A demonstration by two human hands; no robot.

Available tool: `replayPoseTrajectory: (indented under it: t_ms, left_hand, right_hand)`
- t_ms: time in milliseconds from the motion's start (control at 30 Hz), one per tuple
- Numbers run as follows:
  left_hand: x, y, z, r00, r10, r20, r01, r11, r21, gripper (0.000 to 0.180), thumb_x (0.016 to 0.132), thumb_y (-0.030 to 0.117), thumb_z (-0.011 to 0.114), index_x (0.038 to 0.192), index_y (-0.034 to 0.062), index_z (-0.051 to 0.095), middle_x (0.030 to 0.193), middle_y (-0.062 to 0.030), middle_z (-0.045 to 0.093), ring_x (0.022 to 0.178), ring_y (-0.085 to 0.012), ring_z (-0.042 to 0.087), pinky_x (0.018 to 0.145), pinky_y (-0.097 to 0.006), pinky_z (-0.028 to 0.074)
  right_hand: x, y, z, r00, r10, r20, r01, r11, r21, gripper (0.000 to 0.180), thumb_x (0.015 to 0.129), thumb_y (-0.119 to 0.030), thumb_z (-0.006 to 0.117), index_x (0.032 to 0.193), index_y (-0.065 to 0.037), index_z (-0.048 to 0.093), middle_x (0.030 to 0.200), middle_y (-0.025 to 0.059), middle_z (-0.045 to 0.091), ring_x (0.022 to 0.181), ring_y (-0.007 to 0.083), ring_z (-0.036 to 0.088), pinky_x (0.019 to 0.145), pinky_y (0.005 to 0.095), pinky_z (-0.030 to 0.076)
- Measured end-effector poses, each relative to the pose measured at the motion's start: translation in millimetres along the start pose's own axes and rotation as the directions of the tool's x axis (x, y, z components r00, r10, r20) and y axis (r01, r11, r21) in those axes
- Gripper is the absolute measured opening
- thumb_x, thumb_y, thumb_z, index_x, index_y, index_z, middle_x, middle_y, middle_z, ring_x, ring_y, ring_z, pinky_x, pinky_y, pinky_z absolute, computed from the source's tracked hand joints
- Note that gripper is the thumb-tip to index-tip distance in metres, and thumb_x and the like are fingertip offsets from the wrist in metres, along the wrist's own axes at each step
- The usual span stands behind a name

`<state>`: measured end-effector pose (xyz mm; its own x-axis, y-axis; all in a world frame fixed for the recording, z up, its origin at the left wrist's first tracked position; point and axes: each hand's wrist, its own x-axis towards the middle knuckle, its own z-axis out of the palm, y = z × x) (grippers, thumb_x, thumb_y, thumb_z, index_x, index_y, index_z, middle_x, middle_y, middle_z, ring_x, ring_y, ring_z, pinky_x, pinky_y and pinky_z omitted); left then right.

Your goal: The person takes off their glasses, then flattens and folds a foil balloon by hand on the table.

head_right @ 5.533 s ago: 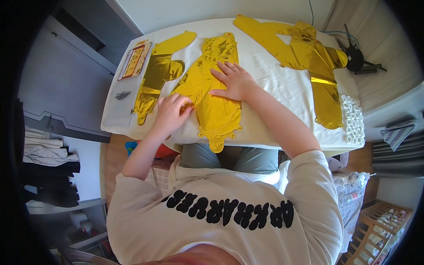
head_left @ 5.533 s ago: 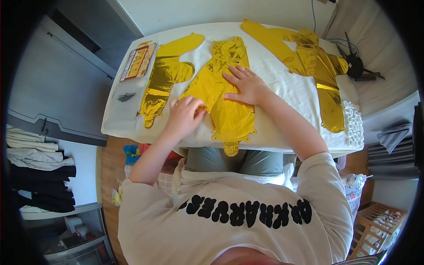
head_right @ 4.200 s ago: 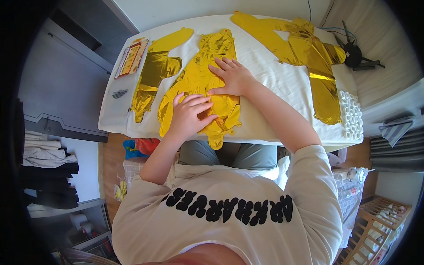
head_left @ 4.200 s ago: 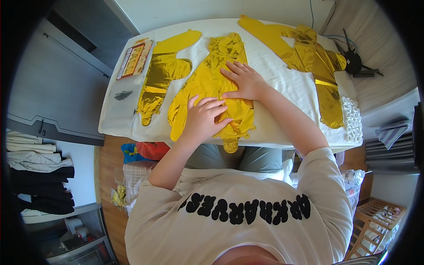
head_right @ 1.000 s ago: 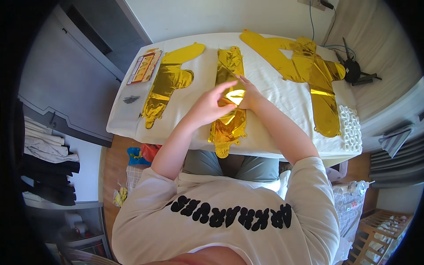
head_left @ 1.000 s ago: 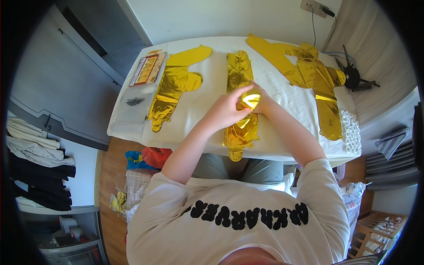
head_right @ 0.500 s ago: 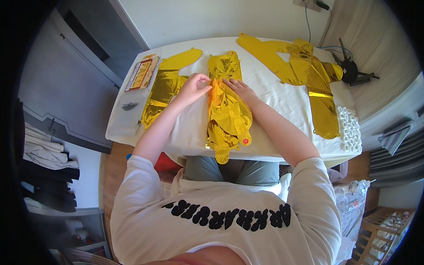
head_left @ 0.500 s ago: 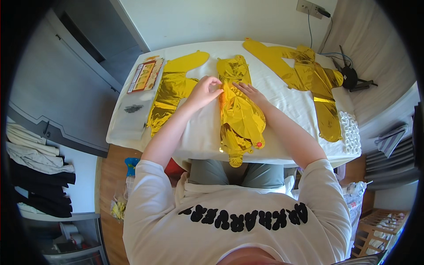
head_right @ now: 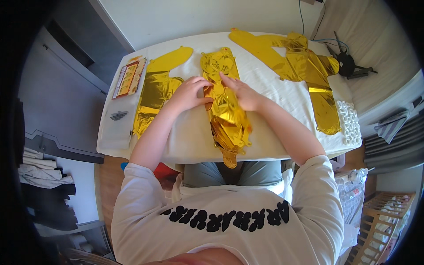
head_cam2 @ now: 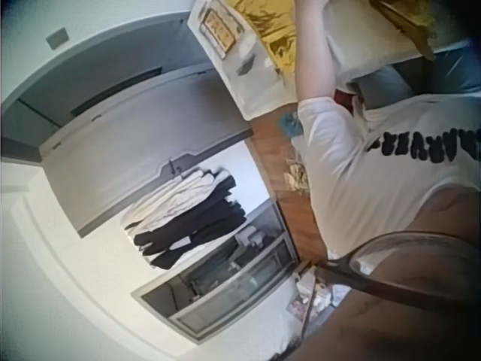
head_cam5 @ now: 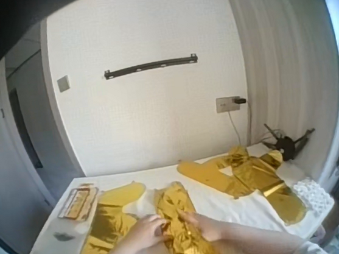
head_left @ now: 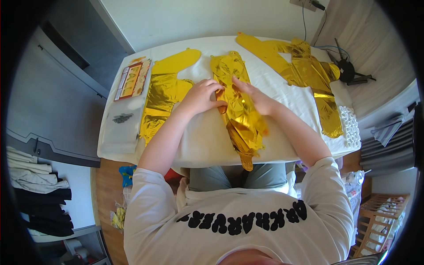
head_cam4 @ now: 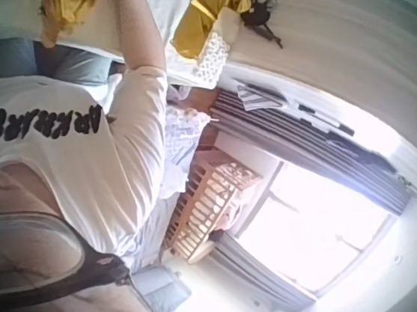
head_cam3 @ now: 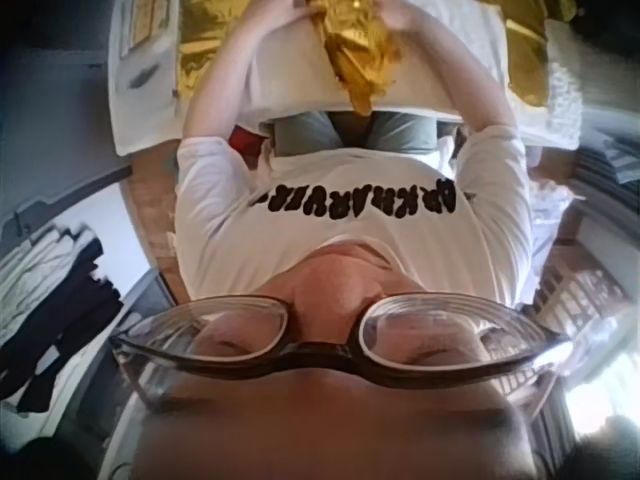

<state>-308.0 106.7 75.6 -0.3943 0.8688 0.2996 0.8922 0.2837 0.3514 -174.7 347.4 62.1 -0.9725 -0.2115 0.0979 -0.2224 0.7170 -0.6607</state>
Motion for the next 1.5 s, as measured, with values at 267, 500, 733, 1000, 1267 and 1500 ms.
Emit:
replayPoseTrajectory:
  t_ms: [267,500,733,1000,1267,1500]
  left_hand:
    - [-4.3,-1.9,-1.6,1.0,0.013,0.015,-0.013,1.0,-0.007,0.063,0.077,0.045,0.087,0.128,0.0113,0.071,0.126,-0.0091,0.067,0.122,-0.0299,0.061,0.107,-0.042,0.048]
    - [-6.3,-7.4,3.0,0.993,0.115,0.005,-0.115,0.993,0.003,0.07,0.073,0.056,0.088,0.124,0.0117,0.067,0.13,-0.0099,0.063,0.126,-0.0333,0.056,0.109,-0.045,0.045]
    - [-6.0,-7.2,2.5,0.995,0.067,0.073,-0.068,0.998,0.006,0.063,0.073,0.044,0.09,0.121,0.012,0.065,0.133,-0.0074,0.06,0.129,-0.0311,0.056,0.113,-0.044,0.043]
    - [-4.9,-3.9,3.2,0.995,0.079,0.053,-0.077,0.996,-0.045,0.054,0.077,0.038,0.089,0.118,0.0134,0.065,0.131,-0.0075,0.062,0.13,-0.0305,0.055,0.112,-0.042,0.044]
    - [-4.0,-19.7,9.6,0.994,0.093,0.057,-0.084,0.985,-0.147,0.038,0.09,0.032,0.081,0.118,0.0111,0.066,0.131,-0.008,0.062,0.13,-0.0287,0.054,0.113,-0.041,0.043]
    - [-2.2,-16.6,6.7,0.996,0.084,0.044,-0.076,0.985,-0.157,0.049,0.084,0.041,0.085,0.117,0.0094,0.068,0.123,-0.0075,0.064,0.123,-0.0281,0.058,0.108,-0.039,0.046]
  right_hand:
    - [6.2,12.7,-6.6,0.991,0.121,-0.049,-0.039,0.635,0.772,0.065,0.103,-0.011,0.046,0.164,-0.004,0.025,0.169,0.0135,0.031,0.156,0.0255,0.03,0.126,0.0396,0.026]
    - [0.3,7.4,-0.4,0.991,0.099,-0.092,-0.02,0.777,0.629,0.052,0.1,-0.009,0.067,0.148,-0.001,0.05,0.145,0.0112,0.057,0.133,0.0197,0.056,0.112,0.0347,0.046]
    - [-6.6,-36.7,-0.4,0.899,-0.385,-0.21,0.357,0.92,-0.16,0.027,0.09,-0.007,0.077,0.116,-0.005,0.072,0.117,0.0132,0.069,0.109,0.0294,0.067,0.095,0.0396,0.054]
    - [-20.7,-71.5,29.4,0.788,-0.609,0.092,0.615,0.769,-0.174,0.013,0.087,-0.014,0.079,0.097,-0.006,0.076,0.102,0.0075,0.072,0.098,0.0293,0.069,0.089,0.0407,0.056]
    - [-24.9,-71.7,33.7,0.779,-0.616,0.119,0.627,0.757,-0.183,0.017,0.091,-0.02,0.074,0.102,-0.007,0.075,0.106,0.0063,0.071,0.103,0.0271,0.068,0.093,0.0402,0.055]
    - [-28.6,-75.1,35.1,0.768,-0.624,0.142,0.637,0.724,-0.265,0.021,0.092,-0.023,0.073,0.108,-0.009,0.074,0.11,0.0053,0.071,0.104,0.0254,0.068,0.094,0.04,0.054]
